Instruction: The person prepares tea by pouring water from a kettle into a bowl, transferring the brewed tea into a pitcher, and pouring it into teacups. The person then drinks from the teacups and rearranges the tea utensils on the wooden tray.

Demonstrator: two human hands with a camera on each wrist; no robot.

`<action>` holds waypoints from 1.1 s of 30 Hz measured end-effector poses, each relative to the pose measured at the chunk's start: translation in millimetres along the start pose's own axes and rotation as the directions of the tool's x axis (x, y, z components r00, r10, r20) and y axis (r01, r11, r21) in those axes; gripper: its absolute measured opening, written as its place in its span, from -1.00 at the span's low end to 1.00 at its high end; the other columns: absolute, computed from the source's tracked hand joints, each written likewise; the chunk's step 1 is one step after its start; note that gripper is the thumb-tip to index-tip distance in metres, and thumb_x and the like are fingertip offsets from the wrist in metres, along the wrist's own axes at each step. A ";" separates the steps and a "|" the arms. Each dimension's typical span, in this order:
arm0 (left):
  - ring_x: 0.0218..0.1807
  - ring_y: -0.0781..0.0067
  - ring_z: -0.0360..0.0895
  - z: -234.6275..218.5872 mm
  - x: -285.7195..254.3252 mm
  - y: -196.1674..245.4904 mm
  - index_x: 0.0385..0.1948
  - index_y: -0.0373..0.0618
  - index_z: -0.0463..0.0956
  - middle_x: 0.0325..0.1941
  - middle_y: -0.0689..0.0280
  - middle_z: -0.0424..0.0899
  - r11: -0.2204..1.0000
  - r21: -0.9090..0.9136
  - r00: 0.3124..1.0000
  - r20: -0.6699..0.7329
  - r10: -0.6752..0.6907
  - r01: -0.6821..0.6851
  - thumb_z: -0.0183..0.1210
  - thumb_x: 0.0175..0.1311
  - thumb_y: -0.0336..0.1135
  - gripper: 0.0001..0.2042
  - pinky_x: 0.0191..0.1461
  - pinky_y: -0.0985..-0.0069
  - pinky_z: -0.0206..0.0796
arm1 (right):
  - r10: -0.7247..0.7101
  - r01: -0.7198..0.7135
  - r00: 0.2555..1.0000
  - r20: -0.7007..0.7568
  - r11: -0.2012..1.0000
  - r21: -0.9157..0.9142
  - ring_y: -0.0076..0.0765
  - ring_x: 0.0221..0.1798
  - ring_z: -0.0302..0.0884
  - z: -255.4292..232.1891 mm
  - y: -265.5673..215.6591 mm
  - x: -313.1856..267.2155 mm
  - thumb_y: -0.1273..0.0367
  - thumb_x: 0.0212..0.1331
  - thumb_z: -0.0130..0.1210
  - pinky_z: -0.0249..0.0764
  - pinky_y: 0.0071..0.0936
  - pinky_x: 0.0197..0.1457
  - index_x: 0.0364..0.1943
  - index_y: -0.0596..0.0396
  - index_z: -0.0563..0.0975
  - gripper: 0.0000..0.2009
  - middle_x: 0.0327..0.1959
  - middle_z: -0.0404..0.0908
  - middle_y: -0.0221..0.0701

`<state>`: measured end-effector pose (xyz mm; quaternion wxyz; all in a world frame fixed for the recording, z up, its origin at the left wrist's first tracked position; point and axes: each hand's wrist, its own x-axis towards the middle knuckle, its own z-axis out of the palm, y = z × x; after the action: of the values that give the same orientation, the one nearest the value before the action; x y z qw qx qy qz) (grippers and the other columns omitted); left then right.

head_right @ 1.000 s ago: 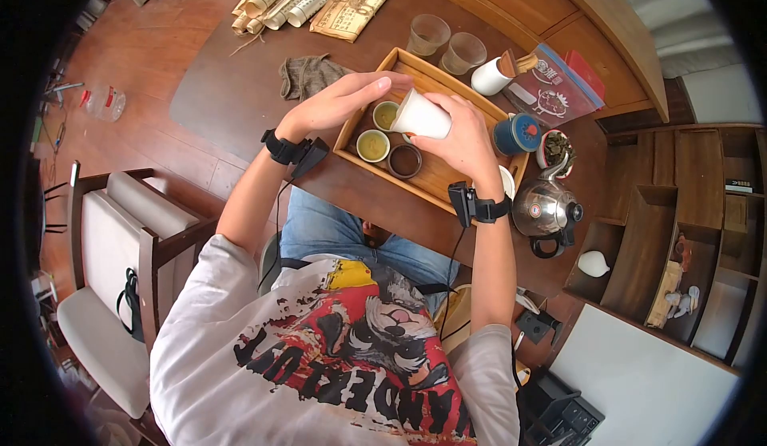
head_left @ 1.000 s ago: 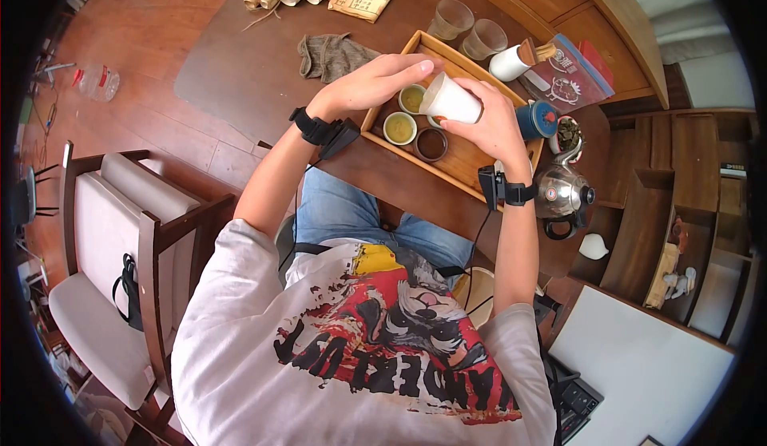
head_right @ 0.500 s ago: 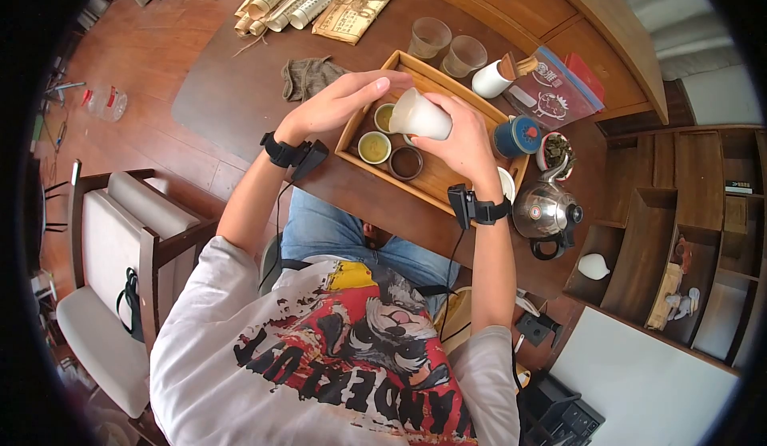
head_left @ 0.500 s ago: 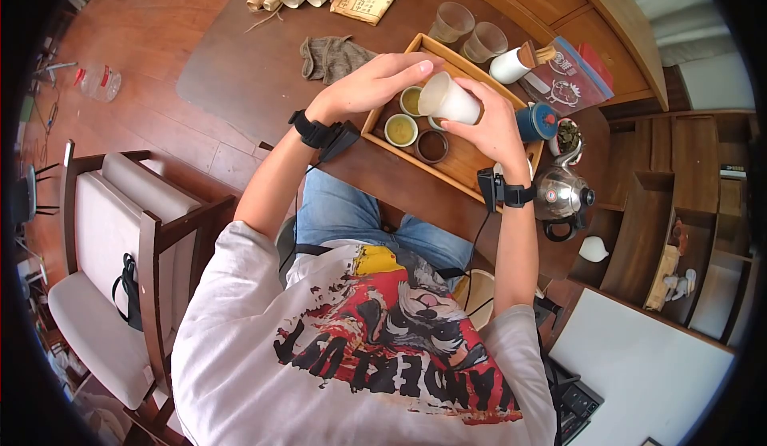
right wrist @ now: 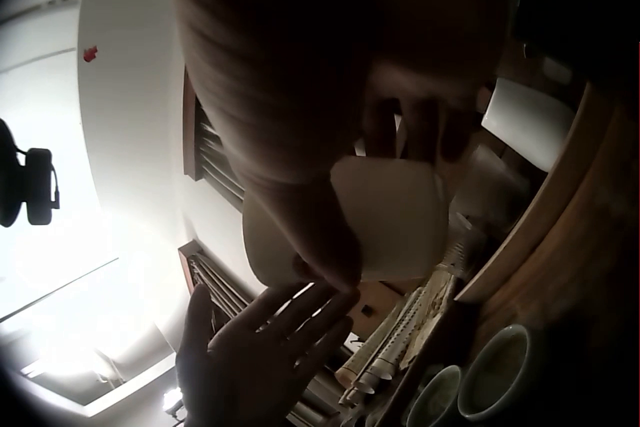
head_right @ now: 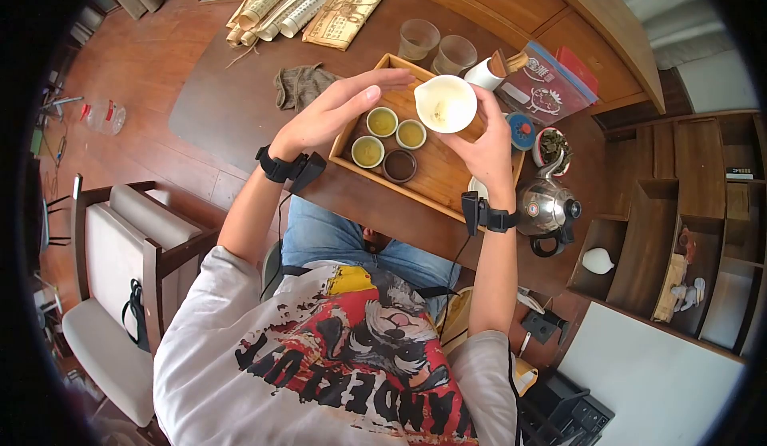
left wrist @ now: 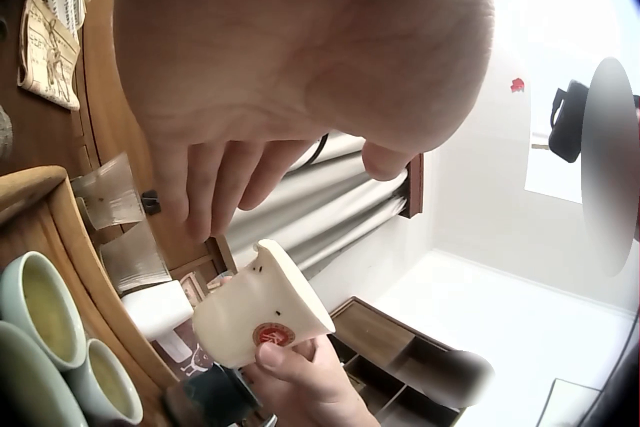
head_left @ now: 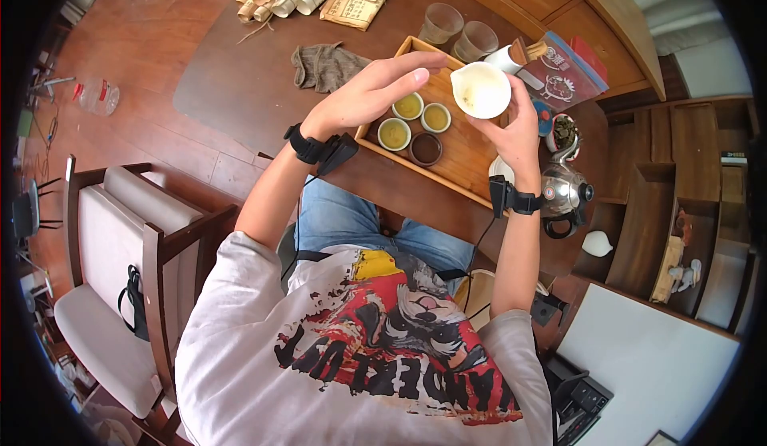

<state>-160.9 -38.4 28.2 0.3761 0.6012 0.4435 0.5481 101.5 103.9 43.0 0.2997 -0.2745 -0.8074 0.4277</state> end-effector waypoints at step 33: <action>0.67 0.09 0.44 -5.9 -38.5 -13.6 0.62 -0.36 0.32 0.60 -0.02 0.56 0.987 -0.130 0.995 0.032 -0.094 0.097 -0.10 0.84 0.01 -0.38 0.75 0.19 0.16 | -0.344 0.395 0.906 0.247 0.471 -0.789 -0.02 0.33 0.65 2.9 2.5 166.4 0.58 0.02 0.44 0.43 0.02 0.56 0.26 -0.04 0.65 -0.40 0.20 0.73 -0.32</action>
<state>-168.6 -70.7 3.5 0.4463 0.5602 0.4298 0.5498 -11.5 220.0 81.0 0.1991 -0.1897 -0.9591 -0.0674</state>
